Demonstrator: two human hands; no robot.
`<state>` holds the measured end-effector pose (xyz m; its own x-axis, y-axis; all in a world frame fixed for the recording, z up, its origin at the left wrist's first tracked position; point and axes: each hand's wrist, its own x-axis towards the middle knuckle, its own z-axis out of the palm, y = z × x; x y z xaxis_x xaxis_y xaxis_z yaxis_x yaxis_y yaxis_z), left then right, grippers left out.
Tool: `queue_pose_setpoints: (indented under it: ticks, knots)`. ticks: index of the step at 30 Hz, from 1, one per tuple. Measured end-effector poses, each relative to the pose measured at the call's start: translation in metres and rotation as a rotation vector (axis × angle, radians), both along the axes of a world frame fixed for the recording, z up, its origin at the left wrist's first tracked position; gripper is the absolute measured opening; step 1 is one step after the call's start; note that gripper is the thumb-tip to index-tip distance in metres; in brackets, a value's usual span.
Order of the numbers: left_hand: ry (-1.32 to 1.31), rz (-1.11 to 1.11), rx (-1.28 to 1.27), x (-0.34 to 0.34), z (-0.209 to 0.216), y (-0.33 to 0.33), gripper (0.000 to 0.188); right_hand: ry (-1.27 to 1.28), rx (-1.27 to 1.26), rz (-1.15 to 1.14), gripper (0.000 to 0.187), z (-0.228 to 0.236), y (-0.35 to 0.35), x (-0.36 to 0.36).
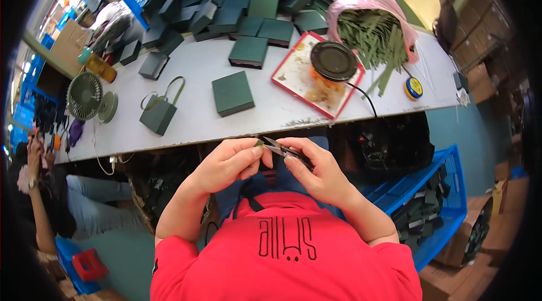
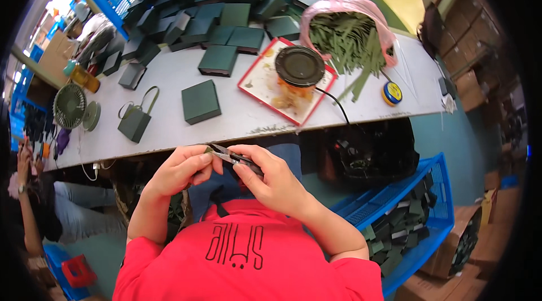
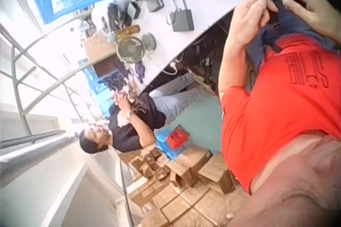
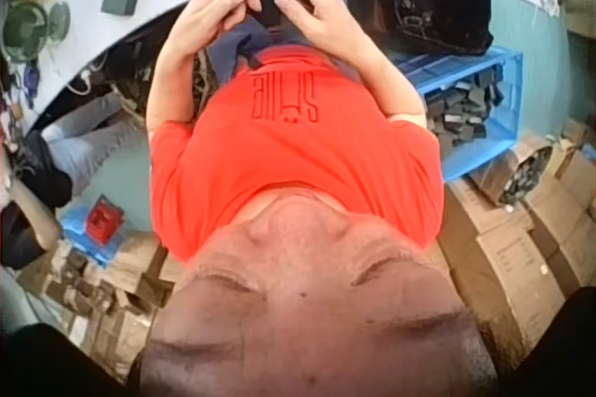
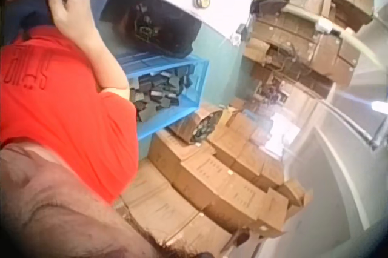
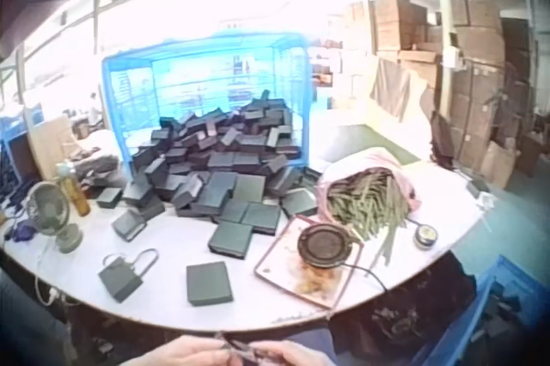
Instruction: The person assembles small green boxes by threading green ribbons through side slots to create handles. They pick up a box, thread the ribbon, and pull it tight to secure the handle, repeating the process for multiple boxes on a white table.
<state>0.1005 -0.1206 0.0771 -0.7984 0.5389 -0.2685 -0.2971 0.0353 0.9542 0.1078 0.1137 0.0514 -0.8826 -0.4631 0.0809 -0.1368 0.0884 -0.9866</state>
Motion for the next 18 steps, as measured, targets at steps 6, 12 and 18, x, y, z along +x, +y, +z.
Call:
queue_pose_setpoints:
  ticks: [6, 12, 18]
  knots:
    - [-0.055, -0.156, -0.065, -0.008, 0.004, 0.030, 0.034, -0.019, -0.020, -0.019, 0.031, -0.011, 0.031, 0.010]
    - [-0.116, -0.284, -0.140, -0.022, 0.002, 0.038, 0.033, 0.011, 0.017, 0.020, 0.031, -0.020, 0.042, 0.001]
    - [-0.154, -0.318, -0.054, -0.028, -0.012, 0.043, 0.032, 0.044, 0.031, 0.019, 0.031, -0.028, 0.043, -0.004]
